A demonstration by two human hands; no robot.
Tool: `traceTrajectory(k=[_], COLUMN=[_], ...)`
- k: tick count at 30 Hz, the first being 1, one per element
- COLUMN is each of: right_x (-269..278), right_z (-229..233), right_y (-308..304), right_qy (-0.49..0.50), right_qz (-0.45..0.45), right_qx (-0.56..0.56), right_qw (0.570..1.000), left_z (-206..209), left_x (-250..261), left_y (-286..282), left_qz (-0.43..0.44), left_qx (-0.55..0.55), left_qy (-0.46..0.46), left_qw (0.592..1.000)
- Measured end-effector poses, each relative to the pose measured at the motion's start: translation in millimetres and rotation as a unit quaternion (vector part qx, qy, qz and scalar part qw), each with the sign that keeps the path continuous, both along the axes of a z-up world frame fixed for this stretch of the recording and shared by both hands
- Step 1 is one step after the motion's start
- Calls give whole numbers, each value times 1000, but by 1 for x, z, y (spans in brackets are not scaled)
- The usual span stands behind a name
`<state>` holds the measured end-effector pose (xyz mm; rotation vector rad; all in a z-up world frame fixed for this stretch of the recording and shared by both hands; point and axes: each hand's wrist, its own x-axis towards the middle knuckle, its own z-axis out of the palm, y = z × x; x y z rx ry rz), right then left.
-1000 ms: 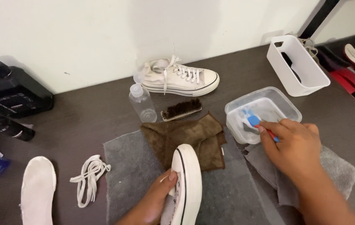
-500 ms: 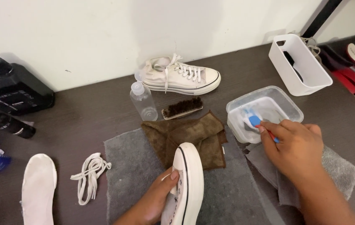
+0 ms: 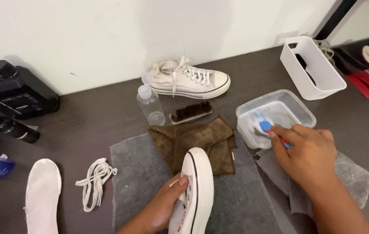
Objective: The person cleans a white sneaker by first wiping the sole with a brown cloth, then scrubbing the toe cap and rubber toe bumper with a blue and red brush dipped in water, and finally wiping the cleaned areas with the cloth again.
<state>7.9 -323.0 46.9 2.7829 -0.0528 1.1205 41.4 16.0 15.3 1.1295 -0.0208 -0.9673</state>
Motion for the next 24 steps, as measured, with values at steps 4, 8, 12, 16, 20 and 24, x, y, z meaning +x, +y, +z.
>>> traceTrajectory(k=[4, 8, 12, 16, 20, 24], right_x=[0, 0, 0, -1, -1, -1], right_z=[1, -2, -2, 1, -4, -4], right_y=[1, -1, -1, 1, -1, -1], right_qy=[4, -2, 13, 8, 13, 11], right_qz=[-4, -4, -8, 2, -15, -13], right_qx=[6, 1, 16, 4, 7, 13], right_qw=[1000, 1000, 1000, 1000, 1000, 1000], left_z=[3, -6, 1, 0, 4, 1], left_x=[0, 0, 0, 0, -1, 0], left_y=[0, 0, 0, 0, -2, -2], left_qz=[-7, -3, -10, -10, 11, 2], left_qx=[-4, -16, 0, 15, 6, 24], left_qy=[-3, 0, -7, -12, 18, 2], left_qw=[1000, 1000, 1000, 1000, 1000, 1000])
